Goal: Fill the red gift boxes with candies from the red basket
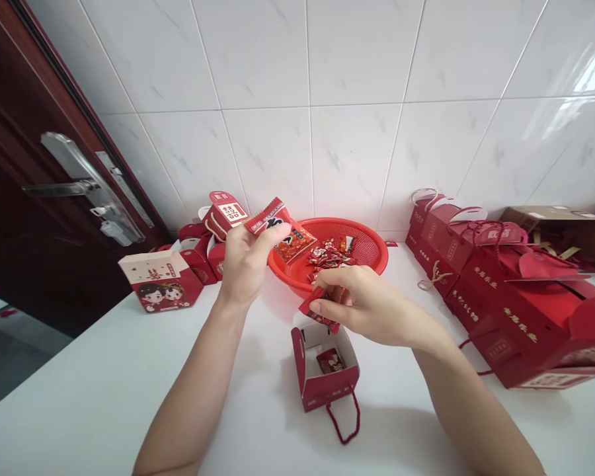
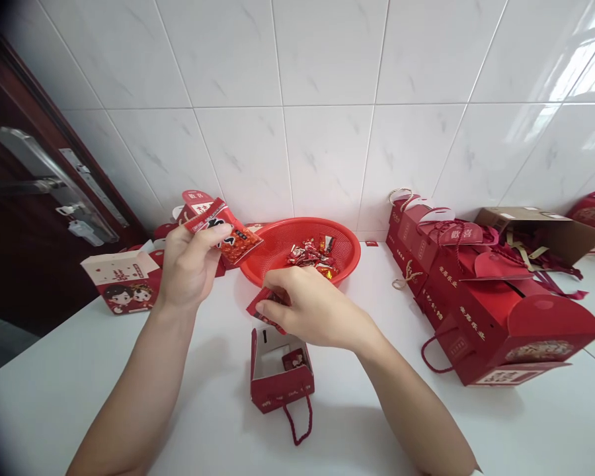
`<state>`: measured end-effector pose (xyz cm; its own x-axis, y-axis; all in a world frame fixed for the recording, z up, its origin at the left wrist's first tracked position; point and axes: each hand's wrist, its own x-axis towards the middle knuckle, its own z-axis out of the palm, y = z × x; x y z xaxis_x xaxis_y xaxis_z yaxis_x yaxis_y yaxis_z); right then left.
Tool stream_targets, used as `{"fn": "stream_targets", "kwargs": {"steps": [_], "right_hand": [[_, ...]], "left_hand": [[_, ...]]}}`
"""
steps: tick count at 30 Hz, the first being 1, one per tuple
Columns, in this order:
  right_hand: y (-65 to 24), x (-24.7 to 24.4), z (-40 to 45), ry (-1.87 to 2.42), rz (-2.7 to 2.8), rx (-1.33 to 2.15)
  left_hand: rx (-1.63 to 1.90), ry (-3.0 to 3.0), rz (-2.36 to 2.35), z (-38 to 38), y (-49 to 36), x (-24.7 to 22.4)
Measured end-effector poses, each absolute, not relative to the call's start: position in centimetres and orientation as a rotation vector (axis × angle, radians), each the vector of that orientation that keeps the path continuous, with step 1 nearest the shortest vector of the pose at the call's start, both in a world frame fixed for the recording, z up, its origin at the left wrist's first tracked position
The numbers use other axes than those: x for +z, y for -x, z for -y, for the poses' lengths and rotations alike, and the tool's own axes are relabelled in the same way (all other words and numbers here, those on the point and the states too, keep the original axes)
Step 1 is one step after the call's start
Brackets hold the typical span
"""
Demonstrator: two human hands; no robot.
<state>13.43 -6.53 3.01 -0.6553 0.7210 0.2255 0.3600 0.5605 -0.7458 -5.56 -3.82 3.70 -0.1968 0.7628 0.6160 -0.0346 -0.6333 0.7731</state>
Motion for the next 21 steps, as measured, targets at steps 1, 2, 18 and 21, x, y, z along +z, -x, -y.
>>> {"fn": "stream_targets", "kwargs": {"steps": [1,2,18,21], "right_hand": [[-13.3,2.9,6.5,0.89,2.296,0.916],[-13.2,2.7,6.4,0.908,2.314,0.891],[-14.6,3.0,4.5,0.889,1.991,0.859],[-14.6,3.1,4.3,0.835,1.961,0.892]], "left_hand": [[1.871,-1.531,-0.845,3.8,5.6,3.6],[1.858,-1.544,-0.837,3.8,5.6,3.6],[1.302,-1.802,-0.875,4.1,4.9,3.6],[1.155,-1.884,-0.903,4.3,5.5,3.8]]}}
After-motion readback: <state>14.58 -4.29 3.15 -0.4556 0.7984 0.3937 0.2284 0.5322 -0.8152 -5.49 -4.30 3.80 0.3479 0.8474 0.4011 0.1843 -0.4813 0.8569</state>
